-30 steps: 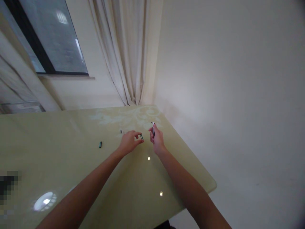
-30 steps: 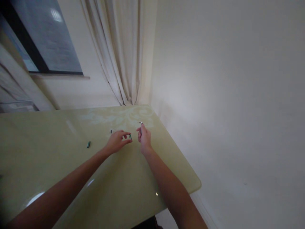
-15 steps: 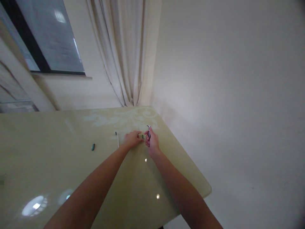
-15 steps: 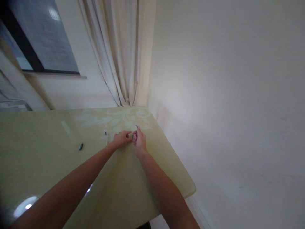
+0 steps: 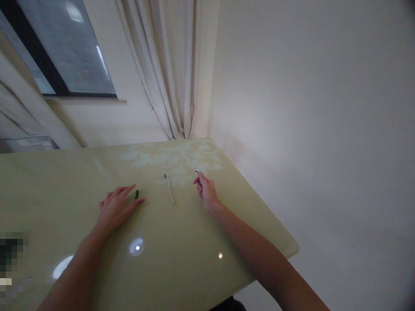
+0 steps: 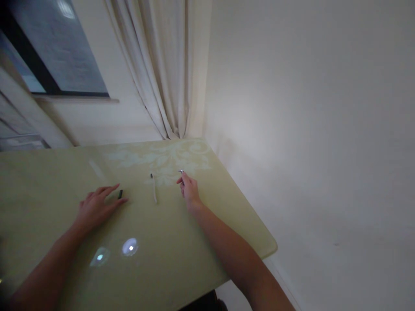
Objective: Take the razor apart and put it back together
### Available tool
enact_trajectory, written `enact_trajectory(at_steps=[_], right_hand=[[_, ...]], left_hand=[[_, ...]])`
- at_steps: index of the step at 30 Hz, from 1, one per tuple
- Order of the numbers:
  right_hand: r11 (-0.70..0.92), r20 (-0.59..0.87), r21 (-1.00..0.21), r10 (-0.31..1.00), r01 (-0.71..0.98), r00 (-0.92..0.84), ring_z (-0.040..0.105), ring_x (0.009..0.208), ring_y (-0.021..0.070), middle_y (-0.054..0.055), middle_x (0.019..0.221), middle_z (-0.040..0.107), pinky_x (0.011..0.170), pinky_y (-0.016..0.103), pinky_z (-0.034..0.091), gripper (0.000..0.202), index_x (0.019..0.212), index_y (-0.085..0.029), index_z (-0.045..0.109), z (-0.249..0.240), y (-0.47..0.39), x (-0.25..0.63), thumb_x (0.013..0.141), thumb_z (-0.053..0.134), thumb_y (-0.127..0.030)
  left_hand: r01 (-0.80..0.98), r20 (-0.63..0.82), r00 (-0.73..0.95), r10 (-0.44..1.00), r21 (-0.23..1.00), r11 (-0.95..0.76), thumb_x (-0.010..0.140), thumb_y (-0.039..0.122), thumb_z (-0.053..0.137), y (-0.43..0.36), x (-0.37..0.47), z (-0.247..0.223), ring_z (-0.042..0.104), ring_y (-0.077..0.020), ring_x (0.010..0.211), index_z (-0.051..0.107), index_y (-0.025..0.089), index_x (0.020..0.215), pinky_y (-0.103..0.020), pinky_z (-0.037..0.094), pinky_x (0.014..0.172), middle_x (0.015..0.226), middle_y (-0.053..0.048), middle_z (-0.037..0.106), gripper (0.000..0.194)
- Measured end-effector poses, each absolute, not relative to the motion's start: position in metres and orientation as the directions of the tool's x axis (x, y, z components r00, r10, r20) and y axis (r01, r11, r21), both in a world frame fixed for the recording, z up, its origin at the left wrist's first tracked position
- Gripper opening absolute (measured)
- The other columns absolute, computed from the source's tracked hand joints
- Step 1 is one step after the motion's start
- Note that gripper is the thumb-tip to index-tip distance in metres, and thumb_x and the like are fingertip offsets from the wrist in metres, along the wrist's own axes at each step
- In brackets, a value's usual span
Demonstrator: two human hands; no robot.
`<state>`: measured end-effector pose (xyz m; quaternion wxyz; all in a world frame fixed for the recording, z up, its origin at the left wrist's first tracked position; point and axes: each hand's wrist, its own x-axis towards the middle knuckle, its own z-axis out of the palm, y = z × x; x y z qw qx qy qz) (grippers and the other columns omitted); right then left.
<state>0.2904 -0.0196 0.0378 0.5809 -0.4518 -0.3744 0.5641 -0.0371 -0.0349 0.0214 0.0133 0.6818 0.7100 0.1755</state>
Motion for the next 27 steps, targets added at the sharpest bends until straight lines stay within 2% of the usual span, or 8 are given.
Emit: enact_trajectory(at_steps=[4, 9, 11, 14, 16, 19, 22, 27], right_hand=[[-0.055, -0.061, -0.964, 0.998, -0.261, 0.016, 0.02, 0.041, 0.006, -0.011, 0.049, 0.03, 0.04, 0.023, 0.012, 0.055, 0.072, -0.018, 0.062, 0.035, -0.026, 0.289, 0.084, 0.064, -0.072], [-0.045, -0.036, -0.974, 0.998, -0.22, -0.043, 0.02, 0.041, 0.006, -0.01, 0.05, 0.032, 0.04, 0.023, 0.012, 0.059, 0.072, -0.018, 0.063, 0.035, -0.029, 0.286, 0.082, 0.063, -0.077], [-0.044, -0.03, -0.977, 0.997, -0.21, -0.072, 0.021, 0.041, 0.0059, -0.009, 0.05, 0.032, 0.04, 0.023, 0.013, 0.061, 0.072, -0.018, 0.063, 0.036, -0.031, 0.283, 0.081, 0.064, -0.079], [-0.059, -0.033, -0.974, 0.992, -0.219, -0.123, 0.022, 0.042, 0.0054, -0.009, 0.051, 0.036, 0.04, 0.022, 0.012, 0.06, 0.073, -0.017, 0.065, 0.038, -0.035, 0.281, 0.08, 0.066, -0.077], [-0.094, -0.051, -0.961, 0.984, -0.26, -0.169, 0.021, 0.041, 0.0043, -0.009, 0.055, 0.038, 0.04, 0.023, 0.01, 0.055, 0.074, -0.017, 0.066, 0.041, -0.038, 0.281, 0.079, 0.071, -0.072], [-0.176, -0.079, -0.93, 0.953, -0.324, -0.291, 0.018, 0.041, 0.0027, -0.009, 0.059, 0.041, 0.04, 0.024, 0.006, 0.046, 0.079, -0.015, 0.07, 0.046, -0.041, 0.282, 0.074, 0.081, -0.06], [-0.239, -0.081, -0.907, 0.907, -0.346, -0.414, 0.018, 0.042, 0.0025, -0.01, 0.059, 0.041, 0.042, 0.024, 0.006, 0.04, 0.087, -0.015, 0.074, 0.048, -0.045, 0.282, 0.069, 0.087, -0.049], [-0.263, -0.069, -0.901, 0.872, -0.344, -0.485, 0.021, 0.044, 0.0037, -0.012, 0.052, 0.036, 0.044, 0.023, 0.011, 0.04, 0.087, -0.017, 0.072, 0.044, -0.05, 0.277, 0.067, 0.092, -0.045]], left_hand=[[0.955, 0.118, -0.054, 0.992, 0.295, 0.017, 0.09, 0.067, 0.053, -0.026, -0.037, 0.019, 0.051, -0.047, 0.132, 0.064, 0.024, 0.144, -0.063, 0.041, 0.104, 0.149, -0.017, 0.058, 0.07], [0.943, 0.164, -0.059, 0.985, 0.333, 0.001, 0.091, 0.061, 0.055, -0.02, -0.041, 0.016, 0.056, -0.0433, 0.126, 0.077, 0.026, 0.121, -0.058, 0.042, 0.103, 0.141, -0.015, 0.064, 0.051], [0.935, 0.212, -0.056, 0.976, 0.353, -0.023, 0.089, 0.059, 0.059, -0.019, -0.043, 0.014, 0.06, -0.0402, 0.12, 0.078, 0.024, 0.113, -0.053, 0.045, 0.1, 0.132, -0.014, 0.068, 0.047], [0.897, 0.368, -0.034, 0.929, 0.421, -0.135, 0.088, 0.057, 0.065, -0.025, -0.031, 0.015, 0.066, -0.0307, 0.096, 0.077, 0.021, 0.105, -0.043, 0.049, 0.09, 0.108, -0.011, 0.074, 0.042], [0.836, 0.532, 0.003, 0.847, 0.464, -0.294, 0.089, 0.058, 0.068, -0.033, -0.008, 0.019, 0.062, -0.0243, 0.08, 0.075, 0.021, 0.105, -0.039, 0.049, 0.083, 0.094, -0.008, 0.073, 0.041], [0.681, 0.726, 0.103, 0.68, 0.447, -0.58, 0.088, 0.057, 0.074, -0.049, 0.039, 0.028, 0.058, -0.02, 0.075, 0.075, 0.021, 0.109, -0.034, 0.049, 0.078, 0.088, -0.005, 0.069, 0.042], [0.536, 0.774, 0.12, 0.622, 0.477, -0.696, 0.086, 0.052, 0.079, -0.064, 0.078, 0.035, 0.055, -0.0169, 0.073, 0.074, 0.022, 0.116, -0.028, 0.047, 0.069, 0.084, -0.002, 0.064, 0.043], [0.367, 0.72, 0.077, 0.69, 0.623, -0.691, 0.087, 0.043, 0.081, -0.073, 0.094, 0.037, 0.049, -0.0125, 0.064, 0.075, 0.026, 0.117, -0.024, 0.042, 0.06, 0.079, 0.002, 0.058, 0.035]])
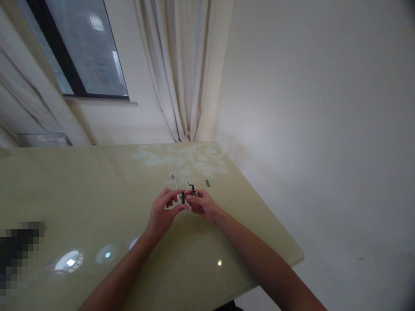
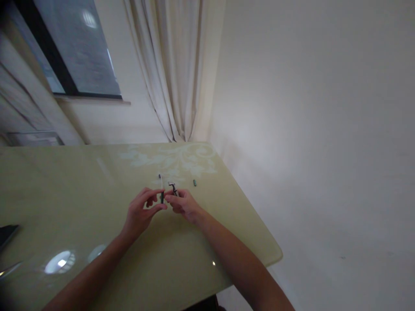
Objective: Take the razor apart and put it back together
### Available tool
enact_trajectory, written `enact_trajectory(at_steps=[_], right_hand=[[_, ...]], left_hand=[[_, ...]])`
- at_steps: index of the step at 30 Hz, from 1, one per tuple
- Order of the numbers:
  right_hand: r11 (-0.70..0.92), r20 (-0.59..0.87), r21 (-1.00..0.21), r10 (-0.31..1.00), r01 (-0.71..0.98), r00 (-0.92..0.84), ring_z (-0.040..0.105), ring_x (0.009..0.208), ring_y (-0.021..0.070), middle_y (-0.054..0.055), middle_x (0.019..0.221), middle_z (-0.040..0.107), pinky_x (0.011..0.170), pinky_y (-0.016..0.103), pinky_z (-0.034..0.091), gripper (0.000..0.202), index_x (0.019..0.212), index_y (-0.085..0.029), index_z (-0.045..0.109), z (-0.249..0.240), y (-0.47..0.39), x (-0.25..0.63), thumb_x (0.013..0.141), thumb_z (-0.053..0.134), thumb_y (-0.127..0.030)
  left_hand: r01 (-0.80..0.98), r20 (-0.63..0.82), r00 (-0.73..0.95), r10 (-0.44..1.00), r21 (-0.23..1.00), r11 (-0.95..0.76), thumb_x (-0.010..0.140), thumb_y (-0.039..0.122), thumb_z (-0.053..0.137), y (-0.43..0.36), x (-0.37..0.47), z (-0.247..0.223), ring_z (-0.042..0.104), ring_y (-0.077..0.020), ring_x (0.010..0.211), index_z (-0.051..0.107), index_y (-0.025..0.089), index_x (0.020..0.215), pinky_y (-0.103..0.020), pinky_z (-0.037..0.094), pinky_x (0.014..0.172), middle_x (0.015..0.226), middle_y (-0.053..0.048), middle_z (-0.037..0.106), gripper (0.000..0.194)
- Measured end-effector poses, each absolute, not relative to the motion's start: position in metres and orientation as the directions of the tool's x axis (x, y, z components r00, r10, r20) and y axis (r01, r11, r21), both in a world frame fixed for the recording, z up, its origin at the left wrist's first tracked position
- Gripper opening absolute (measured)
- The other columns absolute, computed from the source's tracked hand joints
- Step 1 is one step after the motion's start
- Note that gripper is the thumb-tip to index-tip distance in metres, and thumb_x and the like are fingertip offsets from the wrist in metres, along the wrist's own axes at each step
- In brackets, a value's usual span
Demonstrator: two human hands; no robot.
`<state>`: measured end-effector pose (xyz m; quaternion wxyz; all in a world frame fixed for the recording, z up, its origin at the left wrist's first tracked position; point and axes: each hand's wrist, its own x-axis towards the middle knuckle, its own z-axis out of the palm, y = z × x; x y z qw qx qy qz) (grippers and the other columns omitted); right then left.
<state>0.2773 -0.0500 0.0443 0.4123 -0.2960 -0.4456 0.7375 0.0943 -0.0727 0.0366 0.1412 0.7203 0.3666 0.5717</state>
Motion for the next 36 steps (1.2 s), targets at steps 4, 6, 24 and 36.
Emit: enact_trajectory(at_steps=[4, 6, 24, 36], right_hand=[[-0.231, -0.05, -0.911, 0.884, -0.341, -0.465, 0.023, 0.044, 0.0041, -0.011, 0.052, 0.037, 0.044, 0.023, 0.013, 0.04, 0.087, -0.017, 0.072, 0.043, -0.053, 0.275, 0.067, 0.092, -0.046], [-0.227, -0.047, -0.912, 0.885, -0.341, -0.464, 0.022, 0.044, 0.0041, -0.011, 0.053, 0.038, 0.045, 0.024, 0.013, 0.04, 0.086, -0.017, 0.072, 0.043, -0.054, 0.275, 0.067, 0.092, -0.046], [0.285, 0.281, -0.959, 0.939, -0.011, -0.198, 0.035, 0.055, 0.009, -0.003, 0.069, 0.05, 0.051, 0.024, 0.026, 0.026, 0.089, -0.019, 0.072, 0.052, -0.051, 0.289, 0.08, 0.077, -0.042], [0.754, 0.646, -0.541, 0.657, 0.374, -0.388, 0.062, 0.074, 0.0176, 0.005, 0.085, 0.068, 0.067, 0.028, 0.049, 0.017, 0.101, -0.022, 0.074, 0.06, -0.063, 0.297, 0.085, 0.071, -0.024]], left_hand=[[0.3, 0.654, 0.066, 0.754, 0.707, -0.64, 0.085, 0.041, 0.083, -0.073, 0.091, 0.036, 0.048, -0.0128, 0.064, 0.077, 0.027, 0.113, -0.025, 0.041, 0.059, 0.078, 0.002, 0.057, 0.032], [0.289, 0.612, 0.063, 0.788, 0.745, -0.601, 0.084, 0.041, 0.083, -0.074, 0.091, 0.037, 0.048, -0.0138, 0.065, 0.078, 0.027, 0.113, -0.026, 0.041, 0.061, 0.079, 0.001, 0.057, 0.032], [0.152, 0.246, -0.038, 0.969, 0.959, -0.237, 0.083, 0.051, 0.078, -0.074, 0.09, 0.048, 0.055, -0.016, 0.065, 0.075, 0.02, 0.081, -0.028, 0.043, 0.064, 0.069, -0.001, 0.066, 0.032], [-0.289, -0.09, 0.288, 0.953, 0.941, 0.176, 0.077, 0.062, 0.082, -0.082, 0.103, 0.043, 0.055, -0.0129, 0.068, 0.077, 0.016, 0.089, -0.026, 0.045, 0.066, 0.078, -0.003, 0.066, 0.048]])
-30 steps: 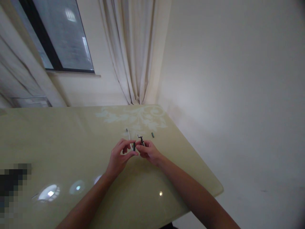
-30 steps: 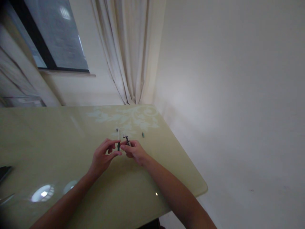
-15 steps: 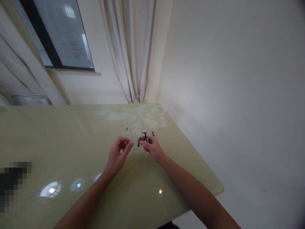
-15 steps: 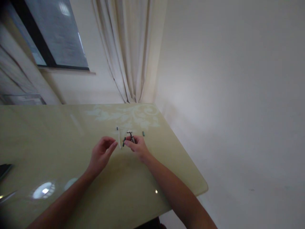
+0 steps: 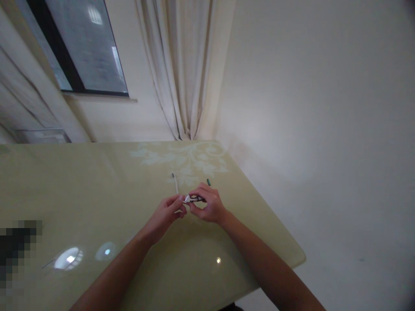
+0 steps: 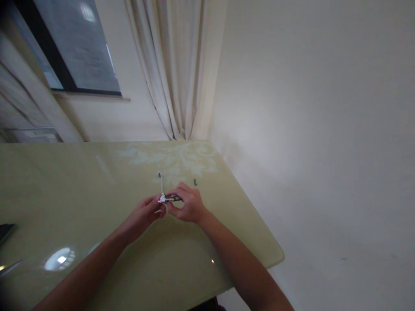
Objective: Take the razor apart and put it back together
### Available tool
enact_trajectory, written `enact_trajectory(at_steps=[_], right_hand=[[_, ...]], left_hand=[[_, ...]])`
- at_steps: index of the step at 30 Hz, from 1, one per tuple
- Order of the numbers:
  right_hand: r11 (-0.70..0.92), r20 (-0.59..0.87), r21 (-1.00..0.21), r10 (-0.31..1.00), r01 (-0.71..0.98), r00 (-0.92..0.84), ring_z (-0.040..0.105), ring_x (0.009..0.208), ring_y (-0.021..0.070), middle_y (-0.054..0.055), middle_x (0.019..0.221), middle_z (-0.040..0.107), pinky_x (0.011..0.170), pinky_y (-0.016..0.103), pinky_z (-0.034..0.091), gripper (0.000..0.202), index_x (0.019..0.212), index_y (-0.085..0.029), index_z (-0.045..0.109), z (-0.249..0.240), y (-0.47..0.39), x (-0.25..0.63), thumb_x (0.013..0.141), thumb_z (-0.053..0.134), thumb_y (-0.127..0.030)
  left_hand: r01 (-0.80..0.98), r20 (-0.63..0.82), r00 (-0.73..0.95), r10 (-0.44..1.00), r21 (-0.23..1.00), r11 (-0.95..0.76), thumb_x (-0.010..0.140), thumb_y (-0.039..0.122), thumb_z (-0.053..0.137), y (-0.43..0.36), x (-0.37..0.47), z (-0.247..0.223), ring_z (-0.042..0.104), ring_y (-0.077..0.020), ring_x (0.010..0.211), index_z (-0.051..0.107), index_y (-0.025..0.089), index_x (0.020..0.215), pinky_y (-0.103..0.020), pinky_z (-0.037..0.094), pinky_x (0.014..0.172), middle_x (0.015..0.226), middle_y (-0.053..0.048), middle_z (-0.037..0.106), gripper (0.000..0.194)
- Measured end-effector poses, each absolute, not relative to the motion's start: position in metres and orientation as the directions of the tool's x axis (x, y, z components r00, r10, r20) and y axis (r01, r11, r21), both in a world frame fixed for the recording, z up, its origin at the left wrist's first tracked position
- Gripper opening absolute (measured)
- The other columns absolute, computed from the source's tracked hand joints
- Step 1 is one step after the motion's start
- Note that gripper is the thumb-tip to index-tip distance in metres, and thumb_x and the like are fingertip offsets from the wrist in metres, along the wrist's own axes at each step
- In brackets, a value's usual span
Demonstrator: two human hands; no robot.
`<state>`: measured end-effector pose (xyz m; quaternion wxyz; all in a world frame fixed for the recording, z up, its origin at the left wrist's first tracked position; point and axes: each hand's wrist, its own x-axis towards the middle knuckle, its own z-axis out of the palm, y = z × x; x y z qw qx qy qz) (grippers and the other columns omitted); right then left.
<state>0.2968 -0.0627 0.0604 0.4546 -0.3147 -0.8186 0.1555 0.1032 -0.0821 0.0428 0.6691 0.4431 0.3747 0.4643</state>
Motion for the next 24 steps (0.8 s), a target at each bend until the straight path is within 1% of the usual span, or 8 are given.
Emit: enact_trajectory(at_steps=[3, 8, 11, 14, 17, 21, 22, 24], right_hand=[[0.789, 0.662, -0.461, 0.61, 0.406, -0.435, 0.066, 0.078, 0.0178, 0.005, 0.089, 0.071, 0.071, 0.028, 0.05, 0.02, 0.104, -0.023, 0.075, 0.0599, -0.0626, 0.2991, 0.085, 0.07, -0.024], [0.802, 0.671, -0.393, 0.585, 0.45, -0.456, 0.066, 0.076, 0.0177, 0.005, 0.088, 0.071, 0.068, 0.027, 0.048, 0.021, 0.105, -0.022, 0.075, 0.0591, -0.0626, 0.3013, 0.085, 0.071, -0.026], [0.796, 0.65, -0.363, 0.589, 0.484, -0.481, 0.065, 0.077, 0.018, 0.005, 0.087, 0.071, 0.068, 0.027, 0.047, 0.021, 0.106, -0.023, 0.075, 0.0571, -0.0615, 0.3022, 0.086, 0.071, -0.028], [0.796, 0.634, -0.341, 0.588, 0.5, -0.503, 0.065, 0.077, 0.018, 0.006, 0.087, 0.07, 0.069, 0.027, 0.046, 0.021, 0.106, -0.023, 0.076, 0.055, -0.0602, 0.3027, 0.087, 0.072, -0.031], [0.798, 0.633, -0.341, 0.586, 0.497, -0.506, 0.064, 0.075, 0.0177, 0.006, 0.087, 0.07, 0.068, 0.027, 0.046, 0.02, 0.105, -0.024, 0.076, 0.0545, -0.0596, 0.3033, 0.088, 0.073, -0.034], [0.793, 0.628, -0.34, 0.591, 0.505, -0.506, 0.064, 0.077, 0.0188, 0.007, 0.089, 0.07, 0.069, 0.027, 0.046, 0.022, 0.109, -0.024, 0.076, 0.0568, -0.0605, 0.3039, 0.091, 0.071, -0.038], [0.791, 0.631, -0.358, 0.597, 0.497, -0.495, 0.064, 0.079, 0.0192, 0.007, 0.09, 0.07, 0.07, 0.028, 0.046, 0.024, 0.112, -0.024, 0.076, 0.0577, -0.0609, 0.3035, 0.093, 0.07, -0.039], [0.775, 0.638, -0.445, 0.625, 0.448, -0.449, 0.063, 0.08, 0.0193, 0.007, 0.093, 0.069, 0.073, 0.028, 0.047, 0.028, 0.116, -0.023, 0.073, 0.059, -0.0616, 0.3018, 0.095, 0.069, -0.042]], left_hand=[[-0.273, -0.094, 0.292, 0.952, 0.946, 0.177, 0.074, 0.057, 0.087, -0.0824, 0.1018, 0.0446, 0.055, -0.0122, 0.068, 0.078, 0.016, 0.093, -0.025, 0.044, 0.066, 0.08, -0.003, 0.067, 0.046], [-0.26, -0.109, 0.29, 0.951, 0.947, 0.188, 0.069, 0.049, 0.092, -0.0822, 0.1021, 0.0445, 0.054, -0.0111, 0.067, 0.078, 0.018, 0.096, -0.023, 0.042, 0.065, 0.084, -0.004, 0.07, 0.044], [-0.265, -0.138, 0.291, 0.947, 0.939, 0.218, 0.072, 0.052, 0.09, -0.0808, 0.1007, 0.0409, 0.057, -0.0125, 0.07, 0.079, 0.017, 0.098, -0.024, 0.044, 0.067, 0.091, -0.007, 0.072, 0.045], [-0.267, -0.156, 0.323, 0.934, 0.931, 0.248, 0.076, 0.051, 0.087, -0.0799, 0.0983, 0.0377, 0.059, -0.0136, 0.076, 0.08, 0.018, 0.103, -0.024, 0.046, 0.07, 0.101, -0.009, 0.074, 0.043], [-0.265, -0.162, 0.363, 0.918, 0.926, 0.269, 0.079, 0.05, 0.086, -0.0803, 0.0971, 0.0369, 0.06, -0.013, 0.077, 0.081, 0.019, 0.104, -0.024, 0.046, 0.071, 0.104, -0.009, 0.074, 0.04], [-0.291, -0.161, 0.339, 0.927, 0.919, 0.266, 0.074, 0.048, 0.09, -0.0808, 0.0965, 0.0397, 0.059, -0.0119, 0.077, 0.081, 0.021, 0.103, -0.023, 0.046, 0.071, 0.104, -0.008, 0.075, 0.041], [-0.311, -0.149, 0.317, 0.936, 0.917, 0.251, 0.073, 0.047, 0.091, -0.0804, 0.0957, 0.0407, 0.06, -0.0122, 0.079, 0.081, 0.022, 0.105, -0.023, 0.046, 0.072, 0.107, -0.007, 0.075, 0.042], [-0.37, -0.112, 0.264, 0.958, 0.906, 0.208, 0.071, 0.043, 0.094, -0.0789, 0.093, 0.0428, 0.061, -0.0127, 0.084, 0.08, 0.027, 0.111, -0.023, 0.047, 0.073, 0.112, -0.006, 0.073, 0.046]])
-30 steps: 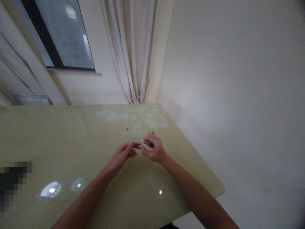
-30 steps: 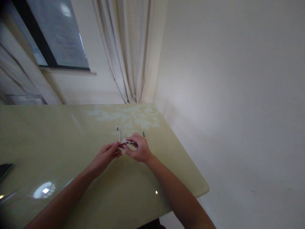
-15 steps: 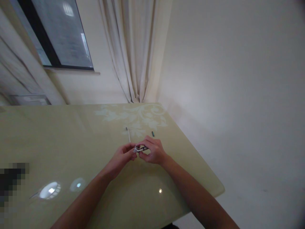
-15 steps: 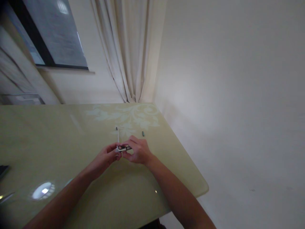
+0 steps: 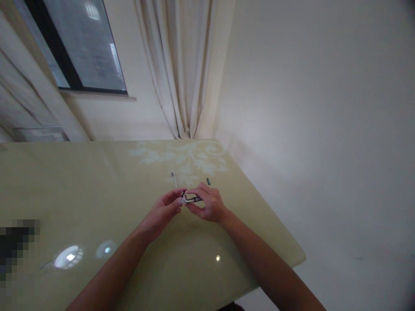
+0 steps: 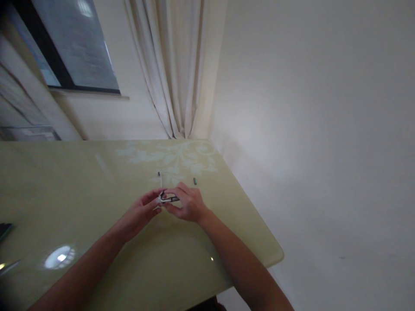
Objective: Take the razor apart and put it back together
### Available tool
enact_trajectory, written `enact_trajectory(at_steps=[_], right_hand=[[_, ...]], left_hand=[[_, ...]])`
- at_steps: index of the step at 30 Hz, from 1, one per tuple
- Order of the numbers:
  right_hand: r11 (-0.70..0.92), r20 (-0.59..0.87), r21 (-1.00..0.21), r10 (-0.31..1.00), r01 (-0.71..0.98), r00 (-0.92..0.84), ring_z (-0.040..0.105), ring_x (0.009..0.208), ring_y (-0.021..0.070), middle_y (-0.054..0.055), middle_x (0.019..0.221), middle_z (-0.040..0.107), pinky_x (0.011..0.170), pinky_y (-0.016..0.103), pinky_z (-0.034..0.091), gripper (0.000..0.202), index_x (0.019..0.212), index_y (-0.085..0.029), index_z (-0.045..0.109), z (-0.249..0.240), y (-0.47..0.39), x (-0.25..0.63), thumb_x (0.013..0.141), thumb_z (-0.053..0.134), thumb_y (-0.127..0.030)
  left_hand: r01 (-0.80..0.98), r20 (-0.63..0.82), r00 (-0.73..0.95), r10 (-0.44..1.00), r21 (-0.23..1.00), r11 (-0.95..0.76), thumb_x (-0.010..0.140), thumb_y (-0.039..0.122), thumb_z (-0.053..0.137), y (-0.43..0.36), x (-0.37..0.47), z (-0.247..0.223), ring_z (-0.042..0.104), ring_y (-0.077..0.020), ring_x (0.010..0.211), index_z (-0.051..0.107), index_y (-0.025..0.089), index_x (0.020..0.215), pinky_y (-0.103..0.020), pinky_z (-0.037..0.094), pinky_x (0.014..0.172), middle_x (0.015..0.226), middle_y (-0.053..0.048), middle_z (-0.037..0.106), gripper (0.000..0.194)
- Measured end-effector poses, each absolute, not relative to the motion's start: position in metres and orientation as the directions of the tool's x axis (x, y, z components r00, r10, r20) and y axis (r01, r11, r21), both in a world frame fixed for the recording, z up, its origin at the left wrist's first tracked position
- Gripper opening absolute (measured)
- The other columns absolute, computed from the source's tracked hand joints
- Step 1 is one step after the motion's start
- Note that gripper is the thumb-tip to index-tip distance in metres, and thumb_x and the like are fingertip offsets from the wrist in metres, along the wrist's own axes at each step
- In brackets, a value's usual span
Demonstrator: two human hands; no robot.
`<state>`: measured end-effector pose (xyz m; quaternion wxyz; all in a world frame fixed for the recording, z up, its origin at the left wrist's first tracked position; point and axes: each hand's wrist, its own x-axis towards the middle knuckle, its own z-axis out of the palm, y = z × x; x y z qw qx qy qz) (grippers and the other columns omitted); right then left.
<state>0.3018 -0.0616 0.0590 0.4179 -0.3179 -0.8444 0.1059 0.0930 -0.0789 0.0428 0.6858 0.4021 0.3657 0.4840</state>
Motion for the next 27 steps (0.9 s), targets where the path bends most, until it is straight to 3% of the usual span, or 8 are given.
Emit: enact_trajectory(at_steps=[4, 7, 15, 27], right_hand=[[0.669, 0.571, -0.67, 0.741, 0.322, -0.354, 0.057, 0.072, 0.0163, 0.002, 0.081, 0.063, 0.071, 0.027, 0.043, 0.029, 0.102, -0.021, 0.071, 0.06, -0.064, 0.295, 0.103, 0.058, -0.046], [0.619, 0.505, -0.729, 0.774, 0.291, -0.382, 0.055, 0.07, 0.0154, 0.001, 0.076, 0.06, 0.07, 0.026, 0.041, 0.034, 0.096, -0.02, 0.071, 0.062, -0.067, 0.289, 0.106, 0.054, -0.047], [0.611, 0.484, -0.741, 0.774, 0.28, -0.409, 0.053, 0.068, 0.0143, 0.001, 0.077, 0.062, 0.068, 0.026, 0.039, 0.037, 0.098, -0.018, 0.074, 0.065, -0.075, 0.283, 0.106, 0.054, -0.048], [0.641, 0.514, -0.718, 0.752, 0.273, -0.413, 0.053, 0.066, 0.0134, 0.001, 0.074, 0.062, 0.066, 0.025, 0.04, 0.038, 0.094, -0.016, 0.075, 0.064, -0.075, 0.283, 0.105, 0.055, -0.046]], left_hand=[[-0.484, -0.052, 0.188, 0.981, 0.864, 0.139, 0.065, 0.042, 0.097, -0.076, 0.087, 0.046, 0.058, -0.0105, 0.081, 0.08, 0.031, 0.115, -0.022, 0.048, 0.071, 0.109, -0.004, 0.069, 0.054], [-0.512, -0.008, 0.191, 0.982, 0.852, 0.107, 0.063, 0.042, 0.098, -0.076, 0.086, 0.047, 0.055, -0.0098, 0.077, 0.081, 0.031, 0.114, -0.023, 0.048, 0.071, 0.101, -0.003, 0.068, 0.055], [-0.494, 0.047, 0.232, 0.972, 0.866, 0.076, 0.063, 0.036, 0.099, -0.081, 0.088, 0.049, 0.064, -0.0164, 0.088, 0.081, 0.028, 0.114, -0.027, 0.05, 0.08, 0.104, -0.006, 0.075, 0.054], [-0.5, 0.076, 0.22, 0.973, 0.865, 0.045, 0.062, 0.032, 0.1, -0.079, 0.089, 0.047, 0.064, -0.0146, 0.087, 0.083, 0.028, 0.11, -0.025, 0.048, 0.08, 0.097, -0.003, 0.077, 0.051]])
